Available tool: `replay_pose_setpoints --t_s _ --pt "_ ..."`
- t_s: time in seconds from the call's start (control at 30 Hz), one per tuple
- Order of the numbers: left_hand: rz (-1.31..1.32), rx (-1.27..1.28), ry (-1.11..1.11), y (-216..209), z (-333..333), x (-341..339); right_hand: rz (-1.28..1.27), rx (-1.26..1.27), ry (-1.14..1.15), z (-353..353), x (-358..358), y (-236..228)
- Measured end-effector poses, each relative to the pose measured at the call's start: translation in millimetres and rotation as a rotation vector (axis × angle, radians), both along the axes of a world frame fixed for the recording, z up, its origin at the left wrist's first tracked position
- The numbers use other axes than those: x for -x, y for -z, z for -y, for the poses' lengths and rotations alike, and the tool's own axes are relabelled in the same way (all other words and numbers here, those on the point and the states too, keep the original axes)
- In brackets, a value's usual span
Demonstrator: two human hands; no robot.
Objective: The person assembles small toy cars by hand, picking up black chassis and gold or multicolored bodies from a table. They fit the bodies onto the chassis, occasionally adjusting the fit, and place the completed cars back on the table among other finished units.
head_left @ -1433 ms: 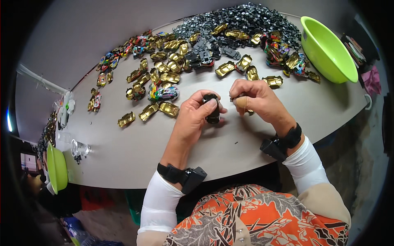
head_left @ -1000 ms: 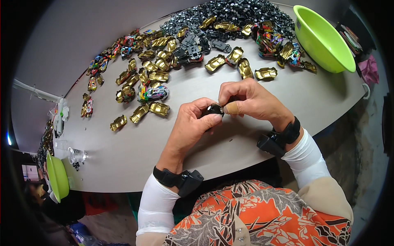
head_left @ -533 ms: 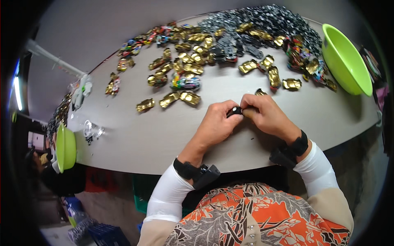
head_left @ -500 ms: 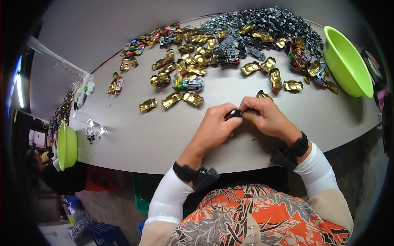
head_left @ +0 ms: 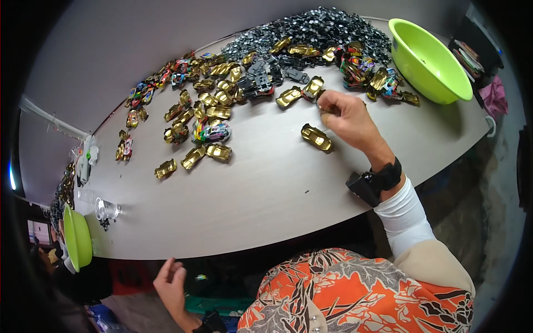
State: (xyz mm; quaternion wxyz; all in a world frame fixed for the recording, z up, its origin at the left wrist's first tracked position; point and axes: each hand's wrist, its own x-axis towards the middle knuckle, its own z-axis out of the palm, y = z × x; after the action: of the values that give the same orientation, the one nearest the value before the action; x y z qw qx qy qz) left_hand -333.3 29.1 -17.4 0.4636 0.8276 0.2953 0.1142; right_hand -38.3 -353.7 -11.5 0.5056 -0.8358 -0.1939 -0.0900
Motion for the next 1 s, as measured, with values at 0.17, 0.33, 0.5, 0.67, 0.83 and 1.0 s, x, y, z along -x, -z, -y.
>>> replay_pose_setpoints --t_s 0.17,0.33,0.5,0.67,0.83,1.0 --pt "0.187 0.146 0.099 -43 31 -90 0.126 0.260 -0.047 -22 6 2" --pt "0.367 -0.193 0.734 -46 110 -239 0.234 0.415 -0.101 -31 3 21" --pt "0.552 -0.786 0.644 -14 141 -331 -0.131 -0.002 -0.296 -31 6 12" --pt "0.484 -0.364 0.585 -8 144 -326 -0.786 -0.580 -0.516 -15 1 -2" --pt "0.308 0.517 0.599 -6 131 -286 -0.593 -0.082 -0.267 -25 1 11" --pt "0.129 0.762 0.566 -4 123 -260 0.017 0.180 0.063 -17 0 9"
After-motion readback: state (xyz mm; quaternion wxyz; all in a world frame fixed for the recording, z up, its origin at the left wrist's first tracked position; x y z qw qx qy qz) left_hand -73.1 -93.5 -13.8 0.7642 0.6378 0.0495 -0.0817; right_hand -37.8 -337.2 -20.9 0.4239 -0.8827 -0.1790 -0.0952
